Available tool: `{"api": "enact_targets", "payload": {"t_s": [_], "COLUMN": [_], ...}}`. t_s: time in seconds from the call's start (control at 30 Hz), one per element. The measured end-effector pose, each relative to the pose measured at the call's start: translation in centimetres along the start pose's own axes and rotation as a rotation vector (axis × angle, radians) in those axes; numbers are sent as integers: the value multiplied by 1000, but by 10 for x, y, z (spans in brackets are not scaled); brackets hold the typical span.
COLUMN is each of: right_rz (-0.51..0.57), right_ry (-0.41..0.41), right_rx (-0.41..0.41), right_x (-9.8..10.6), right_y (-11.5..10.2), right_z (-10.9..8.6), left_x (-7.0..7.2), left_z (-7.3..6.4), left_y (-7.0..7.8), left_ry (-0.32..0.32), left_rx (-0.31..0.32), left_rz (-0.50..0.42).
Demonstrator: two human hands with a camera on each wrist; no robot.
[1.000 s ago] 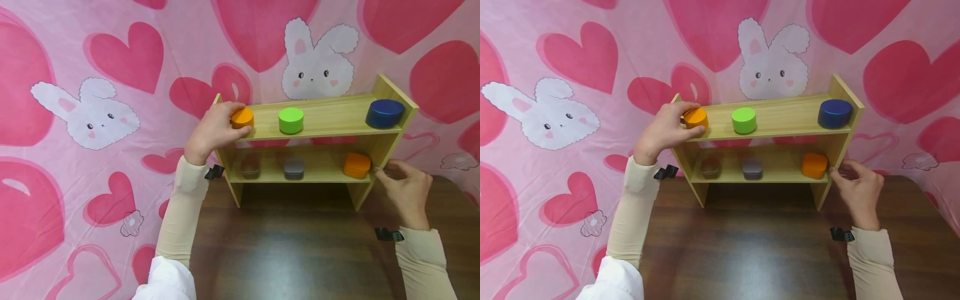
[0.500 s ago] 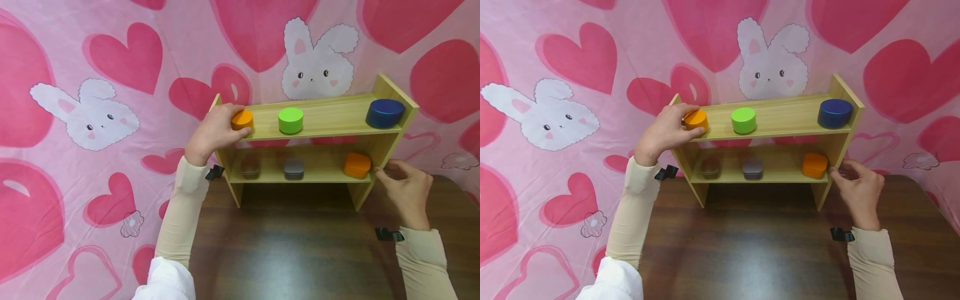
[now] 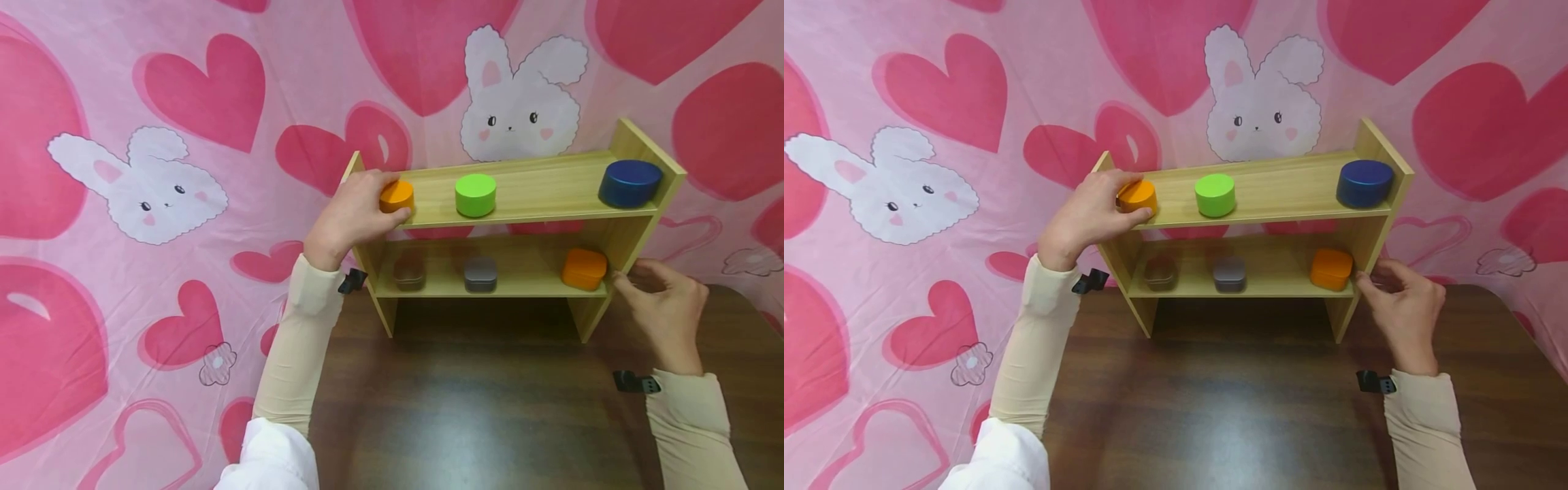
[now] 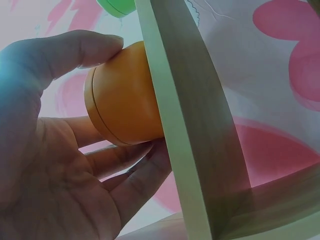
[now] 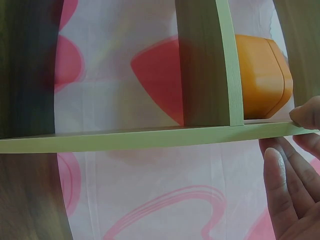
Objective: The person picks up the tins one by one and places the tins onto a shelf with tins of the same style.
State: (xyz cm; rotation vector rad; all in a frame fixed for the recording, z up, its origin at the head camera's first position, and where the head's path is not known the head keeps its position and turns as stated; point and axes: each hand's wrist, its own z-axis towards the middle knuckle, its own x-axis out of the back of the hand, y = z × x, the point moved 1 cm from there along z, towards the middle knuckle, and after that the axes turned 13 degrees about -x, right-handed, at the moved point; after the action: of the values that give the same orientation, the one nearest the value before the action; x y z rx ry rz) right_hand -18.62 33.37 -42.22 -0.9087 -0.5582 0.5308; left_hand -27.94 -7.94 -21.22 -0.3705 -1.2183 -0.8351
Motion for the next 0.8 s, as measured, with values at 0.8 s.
{"api": "enact_targets", "payload": {"t_s": [0.8], "right_rz": [7], "right_ry": [-7], "right_rx": [-13], "right_x": [0], "right_y": [-2], "right_z": [-1], "left_x": [-1], "left_z": [-2], "left_y": [1], "left_ry": [4], "left_rx": [1], "left_rz": [9]}}
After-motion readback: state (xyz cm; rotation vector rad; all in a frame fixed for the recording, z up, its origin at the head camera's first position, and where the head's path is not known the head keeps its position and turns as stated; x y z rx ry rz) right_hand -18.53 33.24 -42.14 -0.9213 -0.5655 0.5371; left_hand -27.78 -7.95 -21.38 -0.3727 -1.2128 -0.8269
